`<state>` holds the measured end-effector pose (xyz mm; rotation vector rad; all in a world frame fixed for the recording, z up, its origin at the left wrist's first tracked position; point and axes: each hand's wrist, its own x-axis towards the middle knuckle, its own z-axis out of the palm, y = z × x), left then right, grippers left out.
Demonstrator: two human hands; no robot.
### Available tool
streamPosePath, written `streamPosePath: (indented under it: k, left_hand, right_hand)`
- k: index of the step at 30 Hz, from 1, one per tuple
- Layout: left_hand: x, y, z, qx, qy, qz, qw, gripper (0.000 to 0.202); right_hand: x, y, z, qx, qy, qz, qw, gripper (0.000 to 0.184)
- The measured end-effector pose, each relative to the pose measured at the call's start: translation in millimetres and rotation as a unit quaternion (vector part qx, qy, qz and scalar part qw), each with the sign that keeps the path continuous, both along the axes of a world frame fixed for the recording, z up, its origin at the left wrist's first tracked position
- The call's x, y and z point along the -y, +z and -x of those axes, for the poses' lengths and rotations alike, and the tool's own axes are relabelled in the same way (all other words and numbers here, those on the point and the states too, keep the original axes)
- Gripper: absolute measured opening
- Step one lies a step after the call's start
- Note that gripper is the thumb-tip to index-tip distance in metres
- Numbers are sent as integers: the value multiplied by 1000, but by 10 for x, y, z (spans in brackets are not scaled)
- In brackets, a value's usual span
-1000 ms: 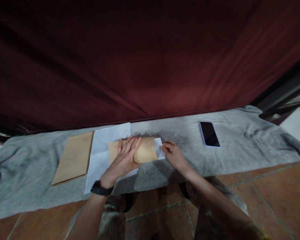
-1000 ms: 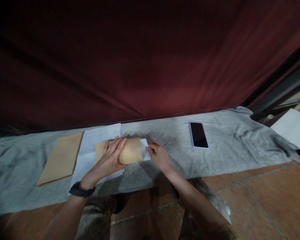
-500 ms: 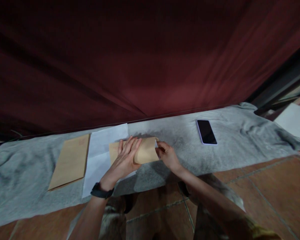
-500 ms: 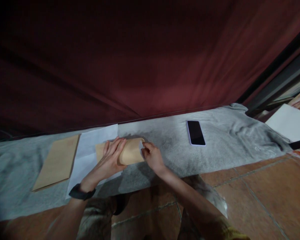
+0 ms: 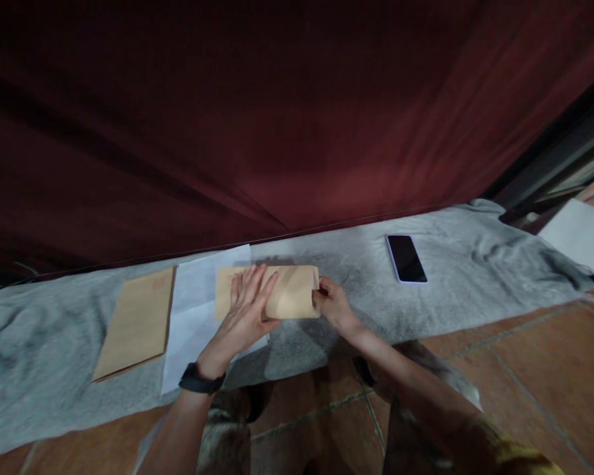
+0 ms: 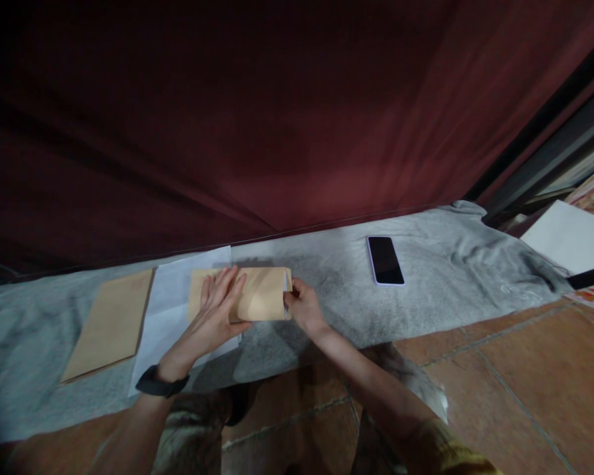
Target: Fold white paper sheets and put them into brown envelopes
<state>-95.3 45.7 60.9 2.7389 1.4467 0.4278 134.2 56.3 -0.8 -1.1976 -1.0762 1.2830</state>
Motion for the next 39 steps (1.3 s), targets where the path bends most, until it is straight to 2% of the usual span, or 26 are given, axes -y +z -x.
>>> streamPosePath:
  k: [4,6,7,9,11,13,14,15,16,18,21,24,27,31,33,35,37,39]
  left_hand:
    - [19,-10,-107,105,64,-38,992,94]
    - [67,-53,-247,225,121,-16,967,82]
    - [102,-87,-335,299,152,13,942,77]
    - [187,-169,-531,448,200,118,863,71]
    - [275,-243,-723,556,214,274,755,71]
    - [342,-283,-883,625,208,395,640,72]
    - [361,-289,-946,646,200,430,599,71]
    - [370,-288,-996,662,193,443,573,70]
    - [367,-284,-1034,674,186,442,561,69]
    - [337,-272,-1071,688,181,418,565,68]
    - [263,-261,-1034,677,195,395,590,79]
    - [195,-265,-902,640,213,397,622,100]
    - [138,-312,-726,589,198,416,664,107]
    - [88,-472,-542,535,178,424,709,104]
    - [83,-554,-495,503,178,416,736,100]
    - [90,-597,-478,454,184,402,774,93]
    - [103,-588,-482,388,193,383,816,86]
    - [116,-536,-501,321,196,365,851,80]
  right_hand:
    - [-59,11,-59,-74,-67,43,994,20]
    - [-63,25,-81,-115,-103,59,986,24]
    - [-57,30,-83,-134,-118,66,982,25]
    - [-31,30,-68,-163,-140,79,974,26]
    - [7,20,-33,-188,-149,88,967,27]
    - [48,6,7,-197,-142,93,966,26]
    - [67,1,25,-199,-139,98,965,25]
    - [84,-2,41,-202,-137,104,964,25]
    - [100,-1,53,-207,-135,110,963,25]
    - [129,15,67,-220,-123,116,961,26]
    - [176,69,60,-230,-80,114,963,26]
    - [233,110,6,-200,-40,118,972,27]
    - [265,83,-121,-159,-27,140,977,30]
    - [218,-27,-354,-59,-36,145,987,36]
    - [179,-63,-440,62,-52,78,994,42]
    - [154,-71,-482,217,-44,-30,975,45]
    - [148,-61,-482,352,0,-134,927,46]
    - [152,-53,-451,434,57,-201,876,47]
